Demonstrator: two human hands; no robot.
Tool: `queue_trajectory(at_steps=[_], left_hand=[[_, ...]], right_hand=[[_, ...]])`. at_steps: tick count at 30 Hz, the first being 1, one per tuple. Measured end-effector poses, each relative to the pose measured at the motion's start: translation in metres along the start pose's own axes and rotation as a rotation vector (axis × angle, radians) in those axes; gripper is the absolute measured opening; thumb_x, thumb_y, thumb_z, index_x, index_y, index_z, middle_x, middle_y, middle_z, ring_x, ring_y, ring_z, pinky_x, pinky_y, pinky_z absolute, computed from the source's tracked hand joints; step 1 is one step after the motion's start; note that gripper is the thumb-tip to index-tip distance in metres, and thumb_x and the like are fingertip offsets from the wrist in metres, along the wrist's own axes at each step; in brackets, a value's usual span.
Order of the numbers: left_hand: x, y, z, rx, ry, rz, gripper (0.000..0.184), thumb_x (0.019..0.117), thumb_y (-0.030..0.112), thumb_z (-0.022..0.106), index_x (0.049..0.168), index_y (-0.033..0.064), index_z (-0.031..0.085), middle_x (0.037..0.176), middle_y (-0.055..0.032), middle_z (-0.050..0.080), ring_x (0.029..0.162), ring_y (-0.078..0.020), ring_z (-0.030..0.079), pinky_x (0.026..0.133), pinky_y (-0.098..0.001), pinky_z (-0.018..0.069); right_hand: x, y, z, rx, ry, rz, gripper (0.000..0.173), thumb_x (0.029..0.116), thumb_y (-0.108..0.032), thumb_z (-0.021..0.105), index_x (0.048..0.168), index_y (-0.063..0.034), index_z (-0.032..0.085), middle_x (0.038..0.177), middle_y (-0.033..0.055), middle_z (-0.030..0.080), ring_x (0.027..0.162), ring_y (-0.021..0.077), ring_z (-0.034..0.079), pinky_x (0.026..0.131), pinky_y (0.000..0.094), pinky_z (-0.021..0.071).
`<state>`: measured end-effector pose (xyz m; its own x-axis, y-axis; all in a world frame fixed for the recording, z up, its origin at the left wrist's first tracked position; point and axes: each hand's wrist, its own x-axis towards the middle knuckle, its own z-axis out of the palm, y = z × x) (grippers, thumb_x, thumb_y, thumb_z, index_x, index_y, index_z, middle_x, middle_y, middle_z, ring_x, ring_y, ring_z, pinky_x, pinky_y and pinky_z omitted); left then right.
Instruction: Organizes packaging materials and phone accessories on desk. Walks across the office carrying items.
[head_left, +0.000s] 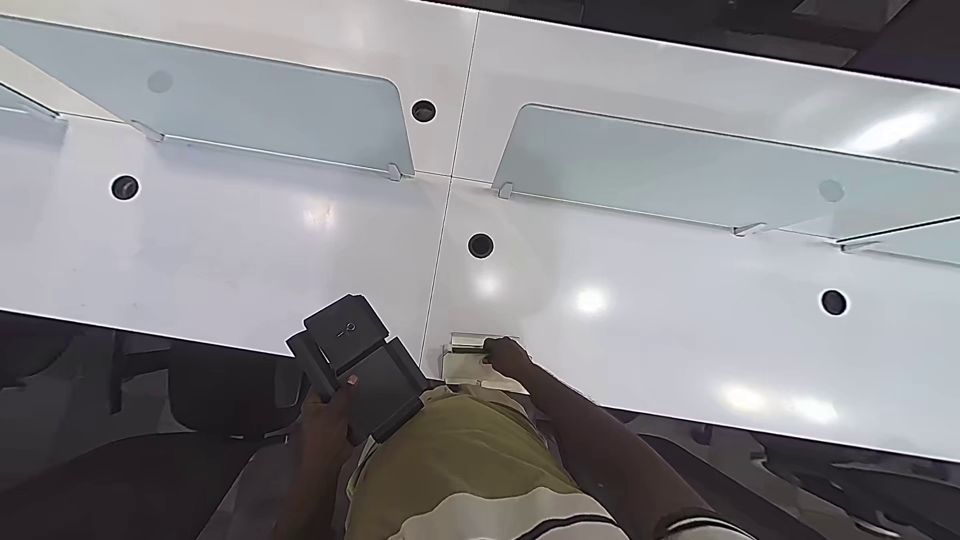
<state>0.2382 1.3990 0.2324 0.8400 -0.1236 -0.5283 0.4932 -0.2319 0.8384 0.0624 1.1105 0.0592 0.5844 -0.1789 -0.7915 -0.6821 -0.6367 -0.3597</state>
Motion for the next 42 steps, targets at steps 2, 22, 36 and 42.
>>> queue_trajectory(at_steps=[2,22,36,42], left_hand=[[0.0,0.0,0.0,0.003,-0.001,-0.011,0.035,0.0945,0.008,0.068,0.125,0.0005,0.053,0.098,-0.0084,0.07,0.083,-0.0154,0.072,0.071,-0.0337,0.0633],[-0.023,0.037,0.071,-0.105,-0.282,0.2,0.022,0.1,-0.002,0.048,0.12,-0.0065,0.054,0.092,-0.0012,0.07,0.083,-0.0035,0.068,0.077,-0.0234,0.0588],[-0.021,0.044,0.048,-0.305,-0.539,0.154,0.048,0.112,0.032,0.016,0.114,0.008,0.058,0.092,0.001,0.074,0.088,-0.0082,0.073,0.082,-0.0298,0.0624],[-0.024,0.046,0.042,-0.215,-0.602,0.183,0.054,0.0928,0.045,0.071,0.122,0.0018,0.056,0.099,-0.0009,0.073,0.09,-0.0106,0.072,0.082,-0.0307,0.0617]], right_hand=[[-0.011,-0.002,-0.001,-0.055,-0.049,-0.039,0.03,0.1007,-0.031,0.059,0.113,-0.0055,0.068,0.113,0.0204,0.07,0.114,0.0405,0.065,0.094,0.0621,0.0511],[-0.187,-0.213,-0.086,0.053,0.322,-0.423,0.079,0.1024,-0.061,0.045,0.161,-0.0094,0.032,0.162,0.0193,0.038,0.151,0.0351,0.036,0.118,0.0524,0.0347],[-0.157,-0.147,-0.081,0.964,0.55,-0.394,0.036,0.0961,-0.023,0.069,0.124,-0.0026,0.061,0.089,0.0028,0.074,0.078,0.0105,0.072,0.073,0.0291,0.0615],[-0.159,-0.157,-0.061,1.065,0.741,-0.46,0.034,0.0937,-0.013,0.071,0.122,0.0017,0.06,0.09,0.0052,0.072,0.077,0.0111,0.071,0.071,0.0269,0.0613]])
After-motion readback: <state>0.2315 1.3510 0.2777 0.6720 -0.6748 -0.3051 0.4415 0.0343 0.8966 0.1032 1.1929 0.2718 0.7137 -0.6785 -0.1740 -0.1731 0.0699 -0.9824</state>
